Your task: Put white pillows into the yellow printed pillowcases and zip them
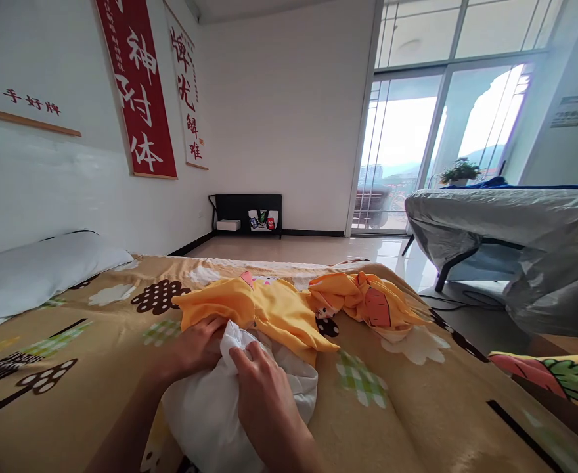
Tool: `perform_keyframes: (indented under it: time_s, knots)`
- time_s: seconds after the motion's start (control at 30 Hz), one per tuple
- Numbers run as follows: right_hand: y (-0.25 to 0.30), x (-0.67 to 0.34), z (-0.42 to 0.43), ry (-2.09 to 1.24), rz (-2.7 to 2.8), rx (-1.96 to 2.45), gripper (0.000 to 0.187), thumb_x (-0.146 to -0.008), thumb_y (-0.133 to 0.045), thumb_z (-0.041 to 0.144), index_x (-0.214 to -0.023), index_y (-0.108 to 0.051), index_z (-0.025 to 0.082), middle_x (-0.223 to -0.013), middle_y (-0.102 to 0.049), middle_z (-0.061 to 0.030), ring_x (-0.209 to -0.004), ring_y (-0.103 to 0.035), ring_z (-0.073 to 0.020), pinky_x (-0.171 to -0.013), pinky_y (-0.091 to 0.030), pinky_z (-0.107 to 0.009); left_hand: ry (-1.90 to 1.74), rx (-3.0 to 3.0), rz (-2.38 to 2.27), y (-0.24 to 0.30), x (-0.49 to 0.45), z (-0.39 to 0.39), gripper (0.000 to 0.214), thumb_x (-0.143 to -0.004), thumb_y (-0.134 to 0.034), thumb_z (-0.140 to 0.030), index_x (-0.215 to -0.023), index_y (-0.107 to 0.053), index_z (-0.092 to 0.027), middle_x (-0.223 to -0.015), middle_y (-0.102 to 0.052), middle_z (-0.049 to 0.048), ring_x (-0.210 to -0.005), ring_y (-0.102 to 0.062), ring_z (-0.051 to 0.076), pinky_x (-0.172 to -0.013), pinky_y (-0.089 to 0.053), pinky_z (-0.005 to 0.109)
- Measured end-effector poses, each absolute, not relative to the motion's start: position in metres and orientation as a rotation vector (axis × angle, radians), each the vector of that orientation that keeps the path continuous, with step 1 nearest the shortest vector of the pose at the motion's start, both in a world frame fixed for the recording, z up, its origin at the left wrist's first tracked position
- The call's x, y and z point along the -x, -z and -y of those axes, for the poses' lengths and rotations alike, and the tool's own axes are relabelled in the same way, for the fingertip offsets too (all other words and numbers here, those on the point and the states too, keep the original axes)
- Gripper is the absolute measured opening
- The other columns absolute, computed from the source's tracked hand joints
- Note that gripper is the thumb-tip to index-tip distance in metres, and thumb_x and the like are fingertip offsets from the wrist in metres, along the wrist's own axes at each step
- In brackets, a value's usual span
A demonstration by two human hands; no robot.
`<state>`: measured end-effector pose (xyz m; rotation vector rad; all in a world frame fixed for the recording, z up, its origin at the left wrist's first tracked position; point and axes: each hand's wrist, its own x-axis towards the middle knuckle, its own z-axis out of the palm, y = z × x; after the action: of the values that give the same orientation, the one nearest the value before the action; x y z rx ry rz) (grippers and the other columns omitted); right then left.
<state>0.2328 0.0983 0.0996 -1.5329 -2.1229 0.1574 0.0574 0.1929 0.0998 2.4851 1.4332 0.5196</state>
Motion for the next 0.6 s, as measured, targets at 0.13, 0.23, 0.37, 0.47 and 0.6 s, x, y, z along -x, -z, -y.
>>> perform_keyframes:
  time_s: [0.13,0.23,0.37,0.47,0.6]
  knots:
    - [-0.098,-0.233,-0.099,-0.166,2.123,1.539,0.043,-0.08,-0.041,0.001,-0.109,-0.063,0.025,-0.103,-0.063,-0.0055,-0.091,-0.065,-0.0177,-0.073,-0.048,-0.025,-0.576,-2.593,-1.596,-0.088,-0.07,-0.196,0.028,-0.087,-0.044,-0.024,-0.111,-0.058,-0.018,-0.112,-0.062,0.0126,-0.103,-0.059,0.028,-0.084,-0.042,0.036]
    - [-0.097,-0.234,-0.1,-0.15,2.127,1.571,0.045,-0.081,-0.04,0.001,-0.111,-0.063,0.025,-0.104,-0.063,-0.0051,-0.089,-0.064,-0.0178,-0.07,-0.047,-0.025,-0.645,-2.639,-1.605,-0.079,-0.079,-0.2,0.026,-0.086,-0.042,-0.017,-0.106,-0.059,-0.017,-0.107,-0.063,0.012,-0.101,-0.058,0.026,-0.082,-0.041,0.035]
    - [-0.097,-0.235,-0.103,-0.113,2.126,1.6,0.047,-0.079,-0.04,0.0,-0.113,-0.062,0.026,-0.103,-0.063,-0.0046,-0.086,-0.065,-0.0179,-0.068,-0.045,-0.025,-0.793,-2.535,-1.588,-0.072,-0.082,-0.208,0.028,-0.083,-0.043,-0.013,-0.106,-0.059,-0.018,-0.107,-0.064,0.0103,-0.102,-0.058,0.025,-0.084,-0.041,0.033]
    - [-0.098,-0.236,-0.104,-0.109,2.108,1.605,0.046,-0.08,-0.042,0.002,-0.112,-0.062,0.026,-0.102,-0.063,-0.0047,-0.086,-0.065,-0.0176,-0.067,-0.045,-0.025,-0.886,-2.399,-1.5,-0.072,-0.077,-0.21,0.028,-0.085,-0.043,-0.014,-0.106,-0.061,-0.018,-0.105,-0.065,0.0106,-0.1,-0.059,0.023,-0.083,-0.043,0.032]
    - [-0.097,-0.237,-0.104,-0.115,2.082,1.568,0.042,-0.081,-0.041,0.002,-0.107,-0.064,0.024,-0.101,-0.064,-0.0048,-0.088,-0.065,-0.0169,-0.069,-0.046,-0.024,-0.951,-2.262,-1.328,-0.08,-0.07,-0.207,0.023,-0.086,-0.046,-0.021,-0.1,-0.064,-0.018,-0.097,-0.068,0.0093,-0.092,-0.062,0.023,-0.08,-0.045,0.031]
